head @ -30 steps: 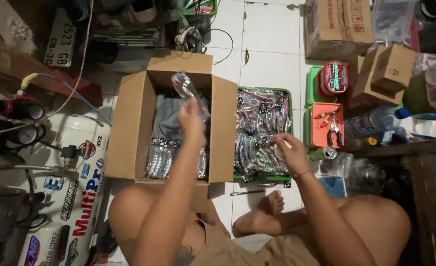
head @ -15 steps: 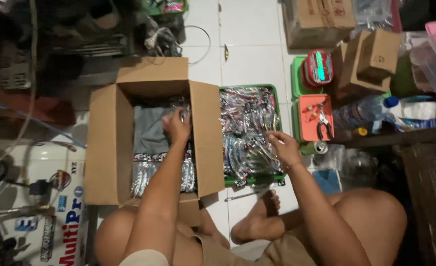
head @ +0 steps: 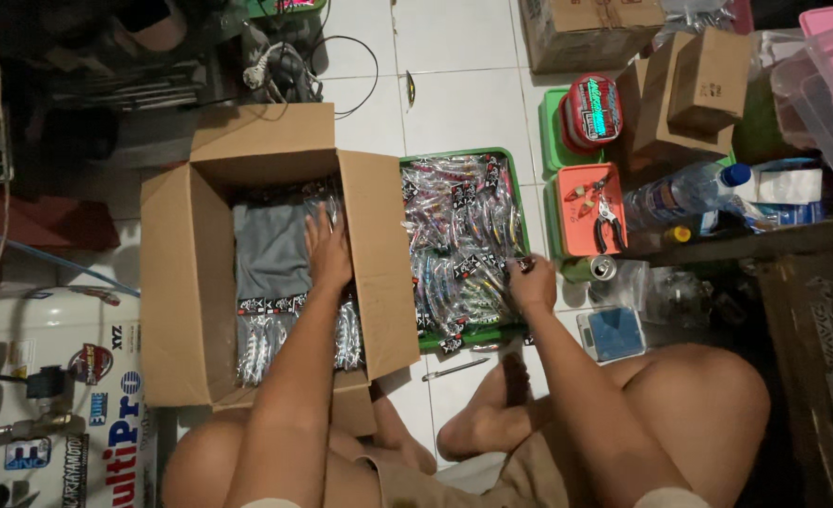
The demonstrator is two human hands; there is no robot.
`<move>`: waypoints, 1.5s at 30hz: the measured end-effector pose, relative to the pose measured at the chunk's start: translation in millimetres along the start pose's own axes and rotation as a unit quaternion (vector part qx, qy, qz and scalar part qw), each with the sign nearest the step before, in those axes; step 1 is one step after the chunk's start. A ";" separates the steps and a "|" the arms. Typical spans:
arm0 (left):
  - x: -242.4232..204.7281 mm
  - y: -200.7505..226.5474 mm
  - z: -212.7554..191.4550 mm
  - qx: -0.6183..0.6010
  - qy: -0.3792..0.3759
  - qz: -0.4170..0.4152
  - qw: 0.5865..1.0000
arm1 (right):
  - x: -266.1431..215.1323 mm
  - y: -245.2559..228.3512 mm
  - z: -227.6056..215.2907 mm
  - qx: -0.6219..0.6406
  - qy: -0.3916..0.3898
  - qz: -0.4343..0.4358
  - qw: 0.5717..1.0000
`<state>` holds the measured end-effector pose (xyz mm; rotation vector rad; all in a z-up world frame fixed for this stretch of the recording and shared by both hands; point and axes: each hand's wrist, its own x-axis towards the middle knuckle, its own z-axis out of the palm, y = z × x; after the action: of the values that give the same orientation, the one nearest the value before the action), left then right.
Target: The person picks up packaged fishing lures from a tray, organizes them into rows inside a box, and writes on the box with a pen.
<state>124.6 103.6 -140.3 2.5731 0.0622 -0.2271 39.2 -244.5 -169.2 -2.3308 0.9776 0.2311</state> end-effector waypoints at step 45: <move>-171.2 166.3 -5.6 -0.790 -0.163 -0.185 0.561 | -158.4 -79.7 -93.9 0.349 -0.166 -0.375 0.842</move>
<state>-28.1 -33.9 -18.7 0.6251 0.4382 -0.4891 -24.6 -161.4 1.9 -1.7233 -0.0868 -0.0489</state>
